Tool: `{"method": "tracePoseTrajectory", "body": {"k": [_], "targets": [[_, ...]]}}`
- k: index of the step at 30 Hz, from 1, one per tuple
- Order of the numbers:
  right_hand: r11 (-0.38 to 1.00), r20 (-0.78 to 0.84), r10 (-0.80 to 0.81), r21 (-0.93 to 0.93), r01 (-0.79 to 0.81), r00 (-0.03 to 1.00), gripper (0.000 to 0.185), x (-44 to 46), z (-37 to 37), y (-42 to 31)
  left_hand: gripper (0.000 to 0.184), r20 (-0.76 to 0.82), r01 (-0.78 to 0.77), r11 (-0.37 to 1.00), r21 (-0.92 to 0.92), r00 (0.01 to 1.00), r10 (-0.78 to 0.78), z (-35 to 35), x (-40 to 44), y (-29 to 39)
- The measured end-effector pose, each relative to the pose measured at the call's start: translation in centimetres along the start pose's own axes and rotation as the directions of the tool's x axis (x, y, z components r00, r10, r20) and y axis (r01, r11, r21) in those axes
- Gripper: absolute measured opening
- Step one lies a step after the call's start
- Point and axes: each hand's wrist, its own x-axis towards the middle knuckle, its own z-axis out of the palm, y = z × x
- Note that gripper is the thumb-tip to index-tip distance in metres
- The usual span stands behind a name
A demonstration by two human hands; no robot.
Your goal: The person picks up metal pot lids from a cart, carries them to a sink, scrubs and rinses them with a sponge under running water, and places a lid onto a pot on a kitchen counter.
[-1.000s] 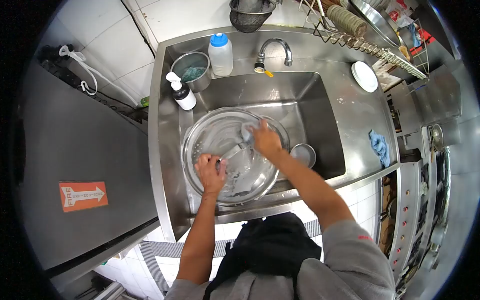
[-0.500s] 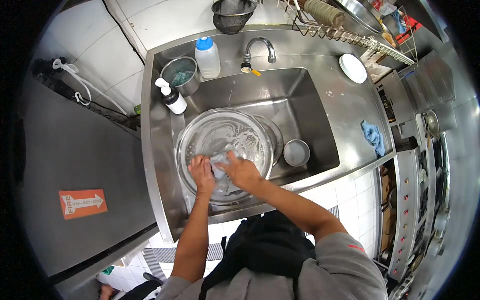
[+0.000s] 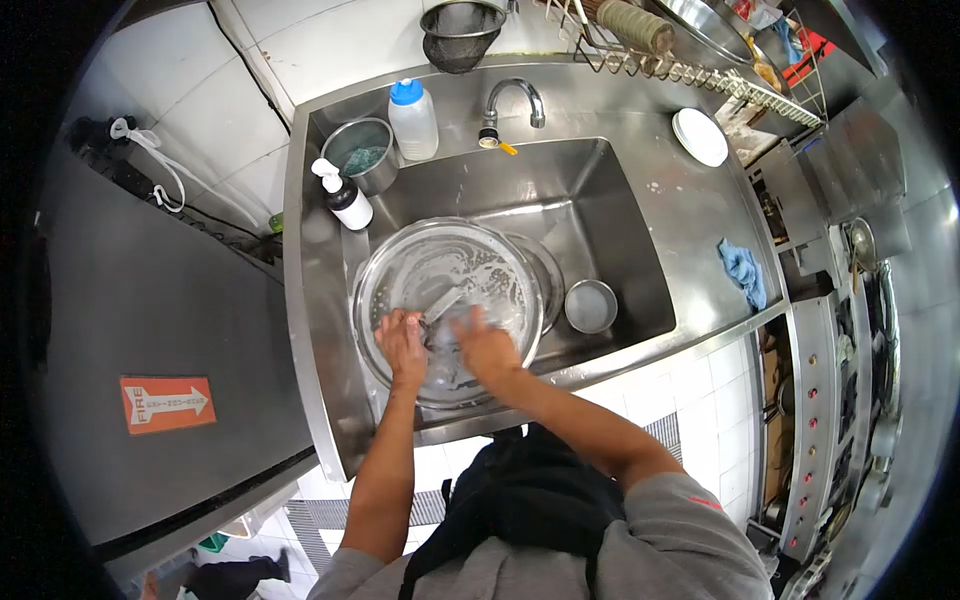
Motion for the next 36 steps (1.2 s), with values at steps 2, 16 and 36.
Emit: {"method": "tracePoseTrajectory", "body": {"k": [2, 16, 36], "targets": [[0.998, -0.006, -0.050, -0.034, 0.050, 0.999, 0.058, 0.4, 0.0, -1.0, 0.046, -0.066, -0.011, 1.000, -0.017, 0.998, 0.010, 0.2, 0.2, -0.2], [0.960, 0.017, -0.236, -0.151, 0.236, 0.972, 0.055, -1.1, -1.7, -0.9, 0.044, -0.058, -0.011, 1.000, 0.018, 0.998, 0.012, 0.6, 0.1, 0.1], [0.942, 0.147, -0.335, 0.083, 0.326, 0.931, 0.044, -7.4, 3.1, -3.2, 0.034, -0.048, -0.059, 0.979, 0.196, 0.996, 0.070, 1.1, 0.1, 0.0]]}}
